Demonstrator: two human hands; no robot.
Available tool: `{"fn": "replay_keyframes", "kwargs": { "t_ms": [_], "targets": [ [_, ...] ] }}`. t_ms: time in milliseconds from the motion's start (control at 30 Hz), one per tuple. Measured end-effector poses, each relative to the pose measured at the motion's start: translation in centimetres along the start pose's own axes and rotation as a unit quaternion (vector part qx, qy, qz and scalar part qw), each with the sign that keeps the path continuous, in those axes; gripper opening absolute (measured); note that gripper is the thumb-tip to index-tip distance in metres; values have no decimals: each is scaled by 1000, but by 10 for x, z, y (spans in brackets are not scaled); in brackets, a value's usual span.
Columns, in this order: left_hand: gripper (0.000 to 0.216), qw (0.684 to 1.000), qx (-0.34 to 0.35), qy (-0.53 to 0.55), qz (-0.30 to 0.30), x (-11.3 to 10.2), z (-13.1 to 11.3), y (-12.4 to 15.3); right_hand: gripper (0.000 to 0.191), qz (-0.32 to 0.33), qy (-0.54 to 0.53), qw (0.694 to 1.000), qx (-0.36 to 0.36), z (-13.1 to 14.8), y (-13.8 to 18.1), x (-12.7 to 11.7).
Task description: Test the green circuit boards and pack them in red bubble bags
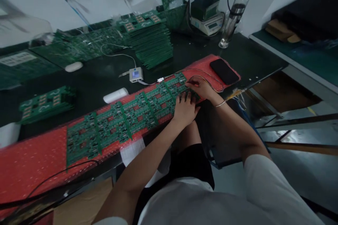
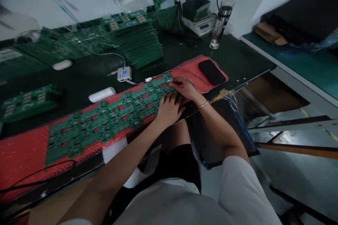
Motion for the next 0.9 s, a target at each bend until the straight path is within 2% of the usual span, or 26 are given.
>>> {"fn": "replay_keyframes", "kwargs": {
  "t_ms": [100, 200, 400, 533, 700, 900],
  "targets": [
    [59, 999, 14, 26, -18, -7, 6, 24, 36, 62, -1, 998, -29, 14, -3, 11],
    [57, 997, 21, 61, -48, -15, 23, 65, 33, 99, -1, 994, -39, 18, -2, 19],
    [39, 978, -58, 129, -154, -31, 89, 155, 22, 136, 56, 986, -78, 16, 2, 24],
    [31, 966, -118, 122, -196, -39, 130, 200, 22, 146, 63, 983, -88, 18, 2, 25],
    [23, 952, -189, 111, -214, -41, 151, 238, 23, 159, 65, 980, -100, 20, 3, 25],
    [19, 942, -227, 130, -212, -30, 156, 256, 23, 173, 89, 977, -91, 16, 5, 25]
  ]
}}
Point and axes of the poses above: each hand's wrist, its own y-axis away from the middle knuckle, its own x-axis out of the palm, z = x × y, the point moved 3 cm from there along -y, towards the middle knuckle, and after that the axes turned 8 degrees about -x, right-handed, at the moved point
